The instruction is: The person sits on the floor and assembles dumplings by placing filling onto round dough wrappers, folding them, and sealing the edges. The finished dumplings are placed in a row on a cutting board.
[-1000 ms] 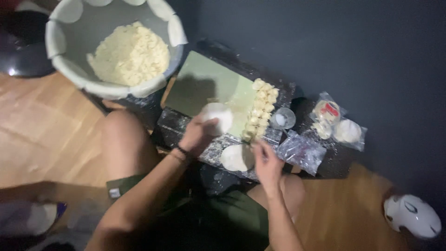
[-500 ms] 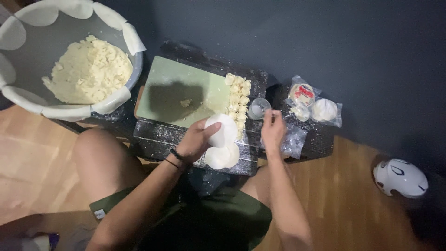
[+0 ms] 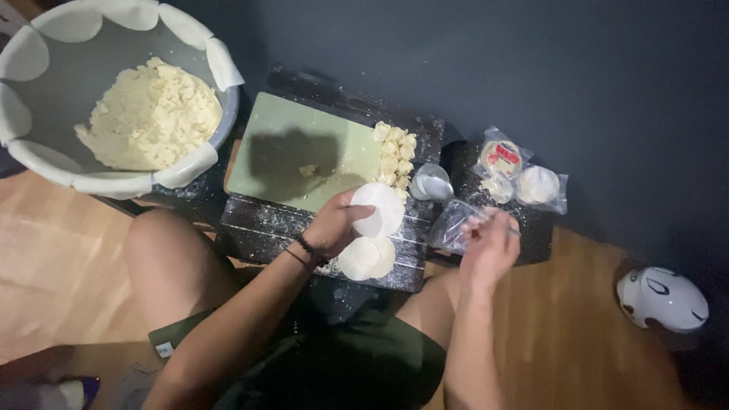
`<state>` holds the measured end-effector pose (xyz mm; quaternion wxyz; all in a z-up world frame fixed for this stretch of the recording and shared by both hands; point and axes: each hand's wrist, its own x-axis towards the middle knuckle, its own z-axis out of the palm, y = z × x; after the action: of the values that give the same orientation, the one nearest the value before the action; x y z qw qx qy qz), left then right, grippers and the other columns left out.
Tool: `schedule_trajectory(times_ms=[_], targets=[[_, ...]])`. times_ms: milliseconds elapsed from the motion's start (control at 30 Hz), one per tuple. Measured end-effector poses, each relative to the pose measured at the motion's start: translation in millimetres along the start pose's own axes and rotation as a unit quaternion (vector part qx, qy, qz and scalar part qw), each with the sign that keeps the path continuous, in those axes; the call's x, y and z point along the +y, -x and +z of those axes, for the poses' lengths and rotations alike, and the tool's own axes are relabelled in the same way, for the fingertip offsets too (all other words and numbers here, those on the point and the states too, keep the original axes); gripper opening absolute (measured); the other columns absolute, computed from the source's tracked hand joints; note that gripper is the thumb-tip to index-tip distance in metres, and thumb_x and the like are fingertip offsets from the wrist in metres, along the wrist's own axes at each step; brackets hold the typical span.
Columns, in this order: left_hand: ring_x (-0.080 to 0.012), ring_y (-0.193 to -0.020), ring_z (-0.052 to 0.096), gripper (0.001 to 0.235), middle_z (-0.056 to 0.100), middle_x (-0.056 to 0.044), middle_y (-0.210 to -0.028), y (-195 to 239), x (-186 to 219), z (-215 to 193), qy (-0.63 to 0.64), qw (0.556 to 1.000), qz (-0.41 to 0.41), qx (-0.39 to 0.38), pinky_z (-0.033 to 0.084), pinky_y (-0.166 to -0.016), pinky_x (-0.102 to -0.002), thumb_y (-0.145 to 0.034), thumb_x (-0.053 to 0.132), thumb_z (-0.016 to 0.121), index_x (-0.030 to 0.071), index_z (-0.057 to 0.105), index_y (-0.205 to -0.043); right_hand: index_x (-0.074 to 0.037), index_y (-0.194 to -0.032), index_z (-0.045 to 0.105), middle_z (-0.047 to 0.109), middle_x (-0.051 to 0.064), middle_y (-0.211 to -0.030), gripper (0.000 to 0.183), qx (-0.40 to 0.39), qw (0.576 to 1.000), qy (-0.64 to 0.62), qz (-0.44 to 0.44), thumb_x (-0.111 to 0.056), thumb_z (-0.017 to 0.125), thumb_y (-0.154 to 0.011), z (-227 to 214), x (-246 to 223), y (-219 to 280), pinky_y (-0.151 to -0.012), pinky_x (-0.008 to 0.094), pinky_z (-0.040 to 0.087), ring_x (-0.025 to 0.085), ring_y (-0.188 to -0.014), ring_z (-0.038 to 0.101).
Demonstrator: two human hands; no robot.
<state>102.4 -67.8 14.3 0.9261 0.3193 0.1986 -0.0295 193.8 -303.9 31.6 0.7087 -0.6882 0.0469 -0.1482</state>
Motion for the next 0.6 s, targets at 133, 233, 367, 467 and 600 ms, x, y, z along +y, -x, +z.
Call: schedule_trajectory(times_ms=[133,233,367,467,600], targets=[[-0.0330,-0.088,0.076,0.038,0.075,-0.020,-0.096,1.8,1.2,15.7,0.022,1.000,-0.017,-0.008,0.061,-0.080,-0.052,-0.081,0.004,0.073,-0.001,0.069,-0.119,-0.013,-0.098,0.061,0.071,0.010,-0.091,0.008,0.007,0.988,-0.145,0.056,-0.017,0.059,-0.105,4.7,0.4,18.3,-0.045,0.028,0.056,0.021,-0.062,0.068],[-0.0348,-0.089,0.075,0.038,0.074,-0.022,-0.097,8.7,4.6,25.7,0.036,0.999,-0.017,-0.014,0.061,-0.080,-0.054,-0.082,0.003,0.074,-0.002,0.069,-0.119,-0.012,-0.097,0.059,0.068,0.010,-0.085,0.011,-0.027,0.990,-0.131,0.044,-0.018,0.059,-0.106,19.1,-21.0,37.6,-0.045,0.028,0.055,0.021,-0.061,0.068],[-0.0344,-0.073,0.075,0.032,0.071,-0.023,-0.081,27.3,36.4,45.6,0.094,0.995,0.013,0.034,0.062,-0.070,-0.052,-0.082,0.004,0.076,-0.009,0.068,-0.110,-0.008,-0.088,0.056,0.058,0.011,-0.065,0.021,0.025,0.980,-0.178,0.084,-0.016,0.067,-0.104,18.6,-24.5,45.2,-0.044,0.036,0.052,0.025,-0.055,0.061],[-0.0290,-0.068,0.073,0.022,0.068,-0.021,-0.077,57.1,77.2,76.2,0.133,0.988,0.040,0.072,0.060,-0.066,-0.042,-0.084,-0.001,0.071,-0.011,0.068,-0.103,-0.005,-0.093,0.064,0.061,0.014,-0.064,0.015,-0.005,0.977,-0.182,0.109,-0.017,0.065,-0.103,15.3,-22.2,52.7,-0.046,0.036,0.054,0.028,-0.057,0.066],[-0.0310,-0.063,0.071,0.025,0.067,-0.025,-0.073,59.3,67.1,77.7,0.180,0.980,0.026,0.078,0.058,-0.062,-0.042,-0.081,-0.002,0.075,-0.017,0.067,-0.099,-0.012,-0.092,0.061,0.063,0.008,-0.068,0.013,0.019,0.969,-0.235,0.072,-0.017,0.066,-0.103,32.8,-39.3,50.8,-0.049,0.035,0.057,0.023,-0.061,0.068]])
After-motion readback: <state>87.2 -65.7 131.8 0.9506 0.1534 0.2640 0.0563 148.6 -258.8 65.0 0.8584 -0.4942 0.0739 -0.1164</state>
